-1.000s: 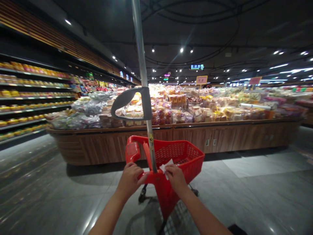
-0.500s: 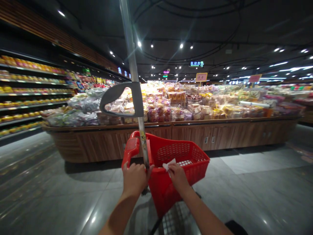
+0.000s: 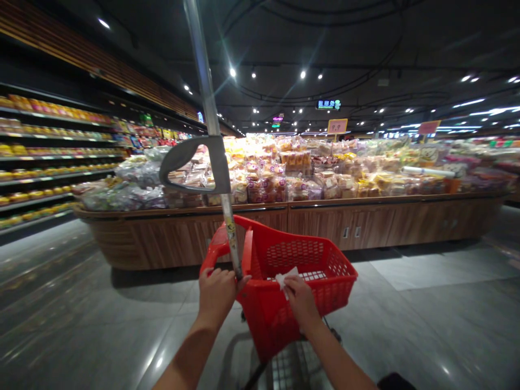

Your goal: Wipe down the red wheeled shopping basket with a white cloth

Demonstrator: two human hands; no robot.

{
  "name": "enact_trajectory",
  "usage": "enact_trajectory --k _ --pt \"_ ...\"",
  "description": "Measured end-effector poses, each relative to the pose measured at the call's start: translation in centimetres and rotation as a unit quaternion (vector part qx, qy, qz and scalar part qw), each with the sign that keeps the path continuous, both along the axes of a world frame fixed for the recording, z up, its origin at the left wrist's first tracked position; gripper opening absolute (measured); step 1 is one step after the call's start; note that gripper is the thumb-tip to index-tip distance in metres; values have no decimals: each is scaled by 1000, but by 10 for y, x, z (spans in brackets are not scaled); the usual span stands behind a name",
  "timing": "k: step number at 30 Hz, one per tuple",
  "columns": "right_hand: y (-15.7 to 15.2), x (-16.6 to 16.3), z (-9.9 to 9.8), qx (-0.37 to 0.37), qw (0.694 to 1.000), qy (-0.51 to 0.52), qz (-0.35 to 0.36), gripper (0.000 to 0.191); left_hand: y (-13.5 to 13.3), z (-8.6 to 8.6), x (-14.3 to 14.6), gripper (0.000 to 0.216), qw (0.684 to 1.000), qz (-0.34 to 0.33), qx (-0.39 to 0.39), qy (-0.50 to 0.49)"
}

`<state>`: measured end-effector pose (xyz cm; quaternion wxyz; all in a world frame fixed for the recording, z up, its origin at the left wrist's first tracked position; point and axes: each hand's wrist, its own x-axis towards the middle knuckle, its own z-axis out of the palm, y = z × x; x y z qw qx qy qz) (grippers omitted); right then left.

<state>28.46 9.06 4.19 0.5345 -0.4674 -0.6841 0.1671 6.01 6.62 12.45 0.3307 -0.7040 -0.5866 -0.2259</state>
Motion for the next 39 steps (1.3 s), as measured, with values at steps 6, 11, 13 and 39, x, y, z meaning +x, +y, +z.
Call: enact_trajectory --k 6,11,13,39 --pt "6 23 -12 -23 997 -18 -77 24 3 -2 -2 40 1000 -6 0 -9" --pt "0 -15 0 3 1000 -1 25 23 6 -5 -8 34 1000 -16 -10 -10" --pt "1 -9 -3 -5 1000 -9 16 23 8 -6 -12 32 1000 -20 -12 -9" --pt "86 -87 62 144 887 -256 355 16 -5 -17 -28 27 997 -68 26 -4"
